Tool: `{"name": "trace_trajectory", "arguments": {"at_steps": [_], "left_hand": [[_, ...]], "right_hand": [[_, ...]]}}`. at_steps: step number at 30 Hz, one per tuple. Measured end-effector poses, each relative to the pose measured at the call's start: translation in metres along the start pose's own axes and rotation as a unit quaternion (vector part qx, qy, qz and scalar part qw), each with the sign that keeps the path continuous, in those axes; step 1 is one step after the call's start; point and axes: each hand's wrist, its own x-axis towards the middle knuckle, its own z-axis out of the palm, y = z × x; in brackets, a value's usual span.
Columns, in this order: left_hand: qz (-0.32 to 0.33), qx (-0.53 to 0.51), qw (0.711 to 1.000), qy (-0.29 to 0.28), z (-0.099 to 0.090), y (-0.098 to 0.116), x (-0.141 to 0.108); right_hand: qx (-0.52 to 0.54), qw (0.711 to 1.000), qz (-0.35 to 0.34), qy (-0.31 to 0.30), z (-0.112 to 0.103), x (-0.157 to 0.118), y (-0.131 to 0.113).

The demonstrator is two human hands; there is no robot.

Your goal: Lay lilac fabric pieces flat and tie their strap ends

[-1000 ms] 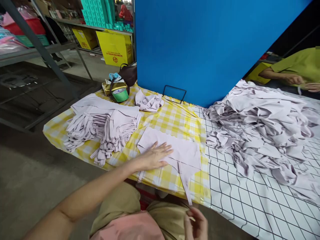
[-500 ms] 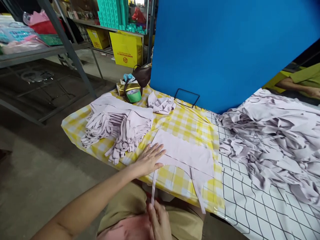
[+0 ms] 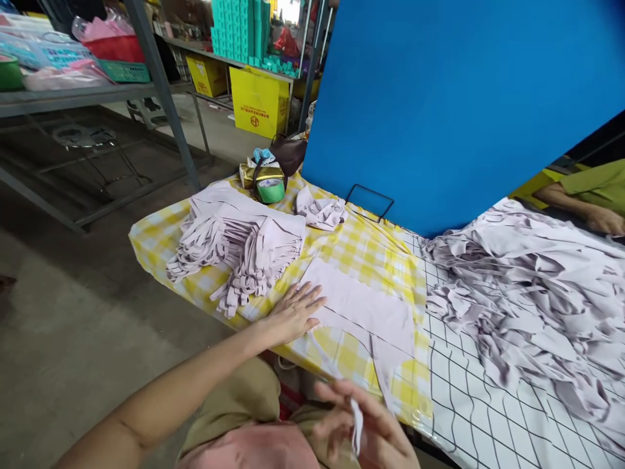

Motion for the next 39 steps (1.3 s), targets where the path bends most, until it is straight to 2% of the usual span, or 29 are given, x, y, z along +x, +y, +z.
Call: {"name": "trace_trajectory", "arguments": {"at_steps": [4, 7, 9, 12, 15, 17, 19, 21, 24, 28, 31, 34, 36, 39], "left_hand": [[0.016, -0.048, 0.997, 0.058, -0.01, 0.012, -0.008], [0.03, -0.141, 0.981, 0.131, -0.027, 0.03, -0.019], [0.039, -0.227, 0.961, 0.157, -0.039, 0.04, -0.024], [0.021, -0.33, 0.936, 0.122, -0.051, 0.048, -0.026], [-0.032, -0.379, 0.922, 0.065, -0.055, 0.047, -0.023], [-0.064, -0.397, 0.914, 0.053, -0.054, 0.046, -0.02], [-0.086, -0.387, 0.916, 0.061, -0.052, 0.043, -0.019], [-0.079, -0.342, 0.933, 0.087, -0.048, 0.041, -0.018], [-0.013, -0.259, 0.959, 0.111, -0.04, 0.035, -0.019], [0.078, -0.169, 0.977, 0.109, -0.033, 0.03, -0.02], [0.089, -0.114, 0.978, 0.149, -0.033, 0.03, -0.021], [0.082, -0.105, 0.973, 0.187, -0.034, 0.032, -0.022], [0.095, -0.112, 0.971, 0.187, -0.034, 0.033, -0.023], [0.101, -0.138, 0.973, 0.157, -0.036, 0.031, -0.023]], "right_hand": [[0.026, 0.999, -0.021, 0.034, 0.004, 0.035, -0.026], [-0.01, 0.998, -0.002, 0.058, 0.005, 0.052, -0.025], [-0.07, 0.995, 0.013, 0.068, 0.004, 0.059, -0.022], [-0.185, 0.98, 0.013, 0.065, 0.005, 0.063, -0.02], [-0.28, 0.958, 0.001, 0.052, 0.008, 0.066, -0.019], [-0.309, 0.95, 0.002, 0.052, 0.009, 0.068, -0.016], [-0.319, 0.946, 0.008, 0.057, 0.009, 0.069, -0.013], [-0.323, 0.944, 0.013, 0.063, 0.009, 0.07, -0.011], [-0.337, 0.939, 0.004, 0.067, 0.008, 0.069, -0.009], [-0.369, 0.928, -0.015, 0.048, 0.011, 0.069, -0.01], [-0.374, 0.926, -0.017, 0.048, 0.012, 0.07, -0.012], [-0.368, 0.928, -0.017, 0.052, 0.012, 0.07, -0.014], [-0.364, 0.93, -0.016, 0.045, 0.011, 0.07, -0.014], [-0.354, 0.935, -0.013, 0.028, 0.009, 0.07, -0.015]]}}
